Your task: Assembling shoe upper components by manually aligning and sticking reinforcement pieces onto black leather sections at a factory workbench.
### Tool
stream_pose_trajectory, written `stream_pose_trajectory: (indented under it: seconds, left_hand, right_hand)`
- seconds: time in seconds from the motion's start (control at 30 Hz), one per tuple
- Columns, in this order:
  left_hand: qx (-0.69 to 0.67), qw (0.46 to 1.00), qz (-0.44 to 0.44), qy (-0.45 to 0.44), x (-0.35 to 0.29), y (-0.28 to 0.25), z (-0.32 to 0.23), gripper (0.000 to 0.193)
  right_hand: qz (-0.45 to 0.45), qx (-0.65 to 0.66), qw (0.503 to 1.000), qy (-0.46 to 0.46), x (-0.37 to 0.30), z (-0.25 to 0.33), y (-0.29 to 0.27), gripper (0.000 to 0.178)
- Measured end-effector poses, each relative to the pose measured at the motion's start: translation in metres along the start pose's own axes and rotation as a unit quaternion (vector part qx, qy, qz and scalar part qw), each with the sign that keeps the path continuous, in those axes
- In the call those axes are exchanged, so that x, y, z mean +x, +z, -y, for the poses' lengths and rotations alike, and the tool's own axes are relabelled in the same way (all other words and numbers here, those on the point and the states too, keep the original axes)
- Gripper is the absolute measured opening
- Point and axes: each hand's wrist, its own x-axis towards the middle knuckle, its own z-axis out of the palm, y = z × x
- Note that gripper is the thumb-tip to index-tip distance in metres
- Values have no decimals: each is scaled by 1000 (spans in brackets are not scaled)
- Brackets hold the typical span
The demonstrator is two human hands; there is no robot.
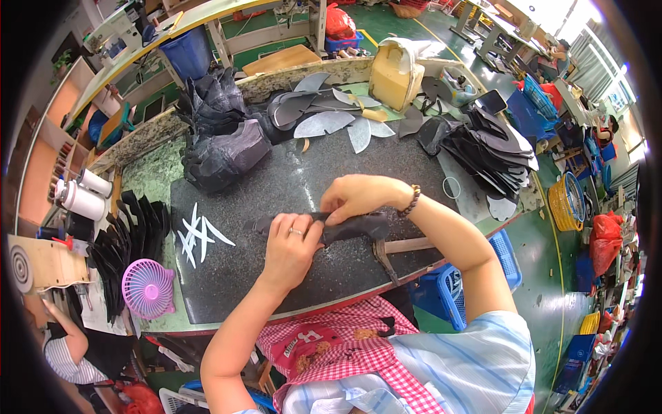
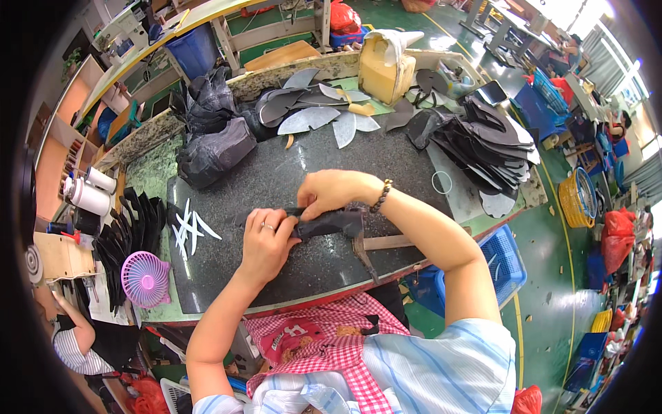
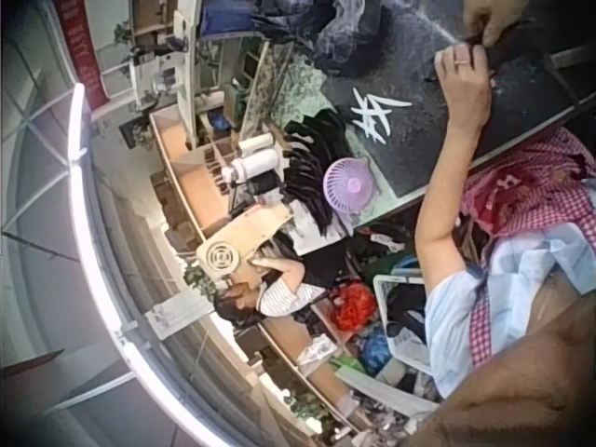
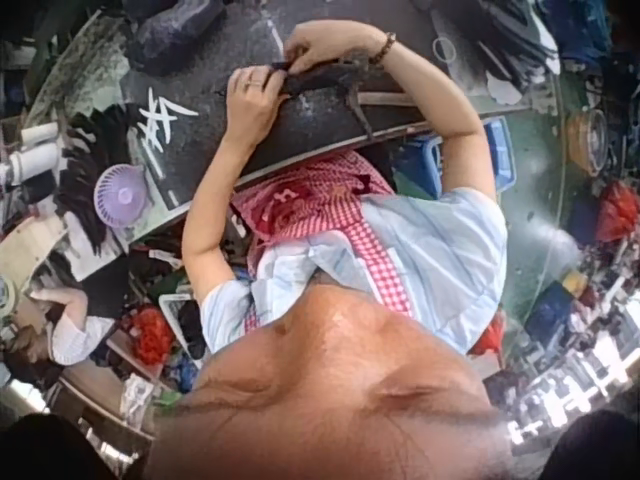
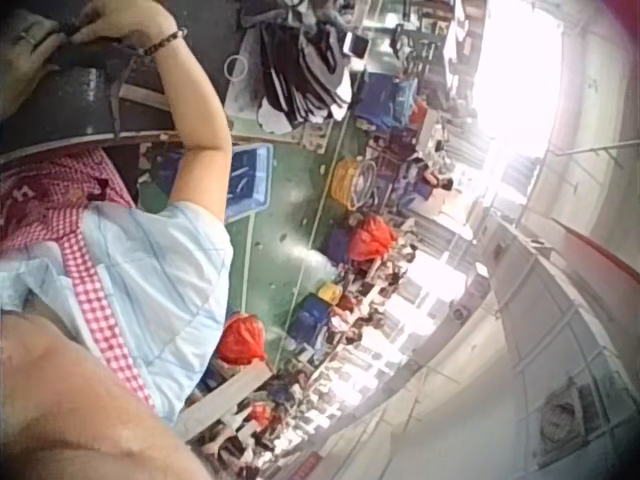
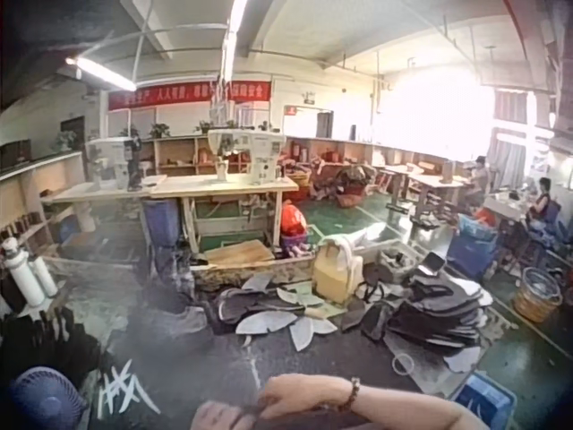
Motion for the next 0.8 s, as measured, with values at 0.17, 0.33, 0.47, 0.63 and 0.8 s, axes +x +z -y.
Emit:
stream_pose_trajectory:
  seconds: [0.17, 0.33, 0.47, 0.63, 0.8]
  left_hand:
    - [50, 995, -10, 86, -12, -16, -8, 38]
    - [-168, 973, 154, -41, -11, -95, -38, 45]
    - [-319, 857, 323, -245, -32, -86, -3, 77]
    - [-76, 980, 134, -123, -82, -57, -30, 77]
    - [-33, 995, 55, -81, -107, -35, -42, 49]
  right_hand:
    - [38, 39, 998, 42, 7, -4, 5, 26]
    - [105, 73, 987, 96, -5, -50, -27, 26]
    - [-152, 5, 943, 295, 21, -53, -66, 39]
    - [-377, -151, 836, 369, 54, -116, -56, 48]
    - [-530, 2, 797, 288, 60, -128, -46, 51]
